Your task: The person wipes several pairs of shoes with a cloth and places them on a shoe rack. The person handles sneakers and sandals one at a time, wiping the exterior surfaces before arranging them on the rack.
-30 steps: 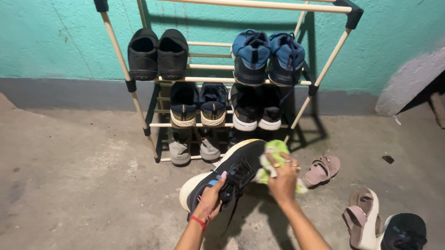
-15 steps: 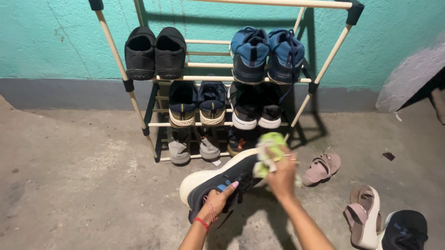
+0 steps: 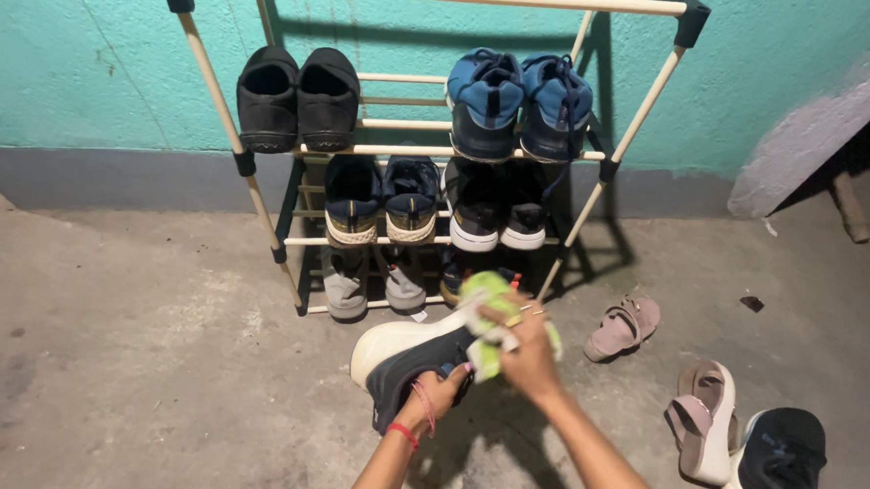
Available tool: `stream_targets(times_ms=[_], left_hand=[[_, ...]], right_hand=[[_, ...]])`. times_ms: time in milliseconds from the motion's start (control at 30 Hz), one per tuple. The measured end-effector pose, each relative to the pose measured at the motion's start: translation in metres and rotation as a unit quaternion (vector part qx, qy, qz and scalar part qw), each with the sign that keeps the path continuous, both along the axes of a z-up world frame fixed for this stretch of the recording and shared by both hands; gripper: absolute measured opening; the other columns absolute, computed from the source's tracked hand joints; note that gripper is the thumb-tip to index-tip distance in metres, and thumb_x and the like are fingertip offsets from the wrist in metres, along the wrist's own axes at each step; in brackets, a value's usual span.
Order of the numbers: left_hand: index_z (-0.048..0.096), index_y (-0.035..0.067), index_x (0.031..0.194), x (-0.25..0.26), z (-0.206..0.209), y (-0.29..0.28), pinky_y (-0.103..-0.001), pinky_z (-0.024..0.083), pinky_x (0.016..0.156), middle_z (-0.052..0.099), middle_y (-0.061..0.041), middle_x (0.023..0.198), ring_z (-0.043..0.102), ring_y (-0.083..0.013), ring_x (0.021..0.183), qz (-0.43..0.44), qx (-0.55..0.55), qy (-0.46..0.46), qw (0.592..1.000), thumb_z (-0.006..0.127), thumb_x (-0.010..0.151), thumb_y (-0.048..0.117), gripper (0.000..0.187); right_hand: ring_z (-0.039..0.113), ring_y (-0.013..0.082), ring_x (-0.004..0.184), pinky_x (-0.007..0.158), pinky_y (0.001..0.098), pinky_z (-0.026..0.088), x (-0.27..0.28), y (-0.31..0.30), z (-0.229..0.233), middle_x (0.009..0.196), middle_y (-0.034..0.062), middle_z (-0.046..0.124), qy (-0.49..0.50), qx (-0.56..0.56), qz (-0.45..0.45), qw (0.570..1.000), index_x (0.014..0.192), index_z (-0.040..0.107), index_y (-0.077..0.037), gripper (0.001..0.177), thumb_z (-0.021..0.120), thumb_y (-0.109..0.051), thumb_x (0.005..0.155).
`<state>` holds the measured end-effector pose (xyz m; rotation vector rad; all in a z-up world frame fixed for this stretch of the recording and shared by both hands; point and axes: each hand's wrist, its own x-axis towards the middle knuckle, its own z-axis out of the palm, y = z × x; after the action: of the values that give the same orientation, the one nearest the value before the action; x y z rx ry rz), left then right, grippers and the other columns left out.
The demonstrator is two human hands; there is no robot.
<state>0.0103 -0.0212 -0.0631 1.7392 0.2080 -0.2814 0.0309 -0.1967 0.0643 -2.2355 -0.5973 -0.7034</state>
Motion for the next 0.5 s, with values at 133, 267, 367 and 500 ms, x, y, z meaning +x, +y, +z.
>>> stream_targets(times_ms=[133,267,367,500], left_hand=[[0.069,-0.001,0.104,0.006,-0.013,-0.004,-0.036,0.053,0.067,0.07,-0.007,0.088,0.063,-0.0124,0.076,0.004,-0.066,-0.118,0.991,0.068,0.09,0.028,0.031],[0.071,0.002,0.108,-0.004,-0.014,0.001,-0.034,0.056,0.072,0.075,-0.008,0.089,0.069,-0.0125,0.08,0.012,-0.04,-0.147,0.988,0.065,0.091,0.027,0.032],[0.073,0.001,0.106,-0.007,-0.008,-0.003,-0.034,0.055,0.072,0.074,-0.009,0.085,0.067,-0.0151,0.075,0.032,-0.012,-0.152,0.988,0.065,0.09,0.031,0.035],[0.073,-0.009,0.092,-0.009,0.011,-0.008,-0.035,0.052,0.069,0.068,-0.014,0.073,0.062,-0.0183,0.068,0.026,0.074,0.026,0.997,0.068,0.094,0.05,0.059]], right_hand=[[0.055,0.0338,0.119,0.092,0.049,0.044,-0.03,0.04,0.02,0.13,0.0059,0.065,-0.007,-0.133,0.073,0.988,0.119,0.077,-0.028,0.054,0.081,-0.012,0.067],[0.054,0.0338,0.118,0.09,0.0512,0.042,-0.032,0.043,0.028,0.131,0.0052,0.062,-0.047,-0.172,0.062,0.982,0.121,0.073,-0.029,0.055,0.082,-0.015,0.069],[0.053,0.0339,0.119,0.09,0.0502,0.042,-0.027,0.037,0.026,0.131,0.0054,0.061,0.007,-0.195,0.028,0.98,0.118,0.072,-0.028,0.057,0.081,-0.013,0.064],[0.052,0.0331,0.121,0.091,0.0509,0.042,-0.02,0.03,0.025,0.131,0.0048,0.06,0.015,-0.212,-0.018,0.977,0.117,0.072,-0.029,0.058,0.08,-0.011,0.063]])
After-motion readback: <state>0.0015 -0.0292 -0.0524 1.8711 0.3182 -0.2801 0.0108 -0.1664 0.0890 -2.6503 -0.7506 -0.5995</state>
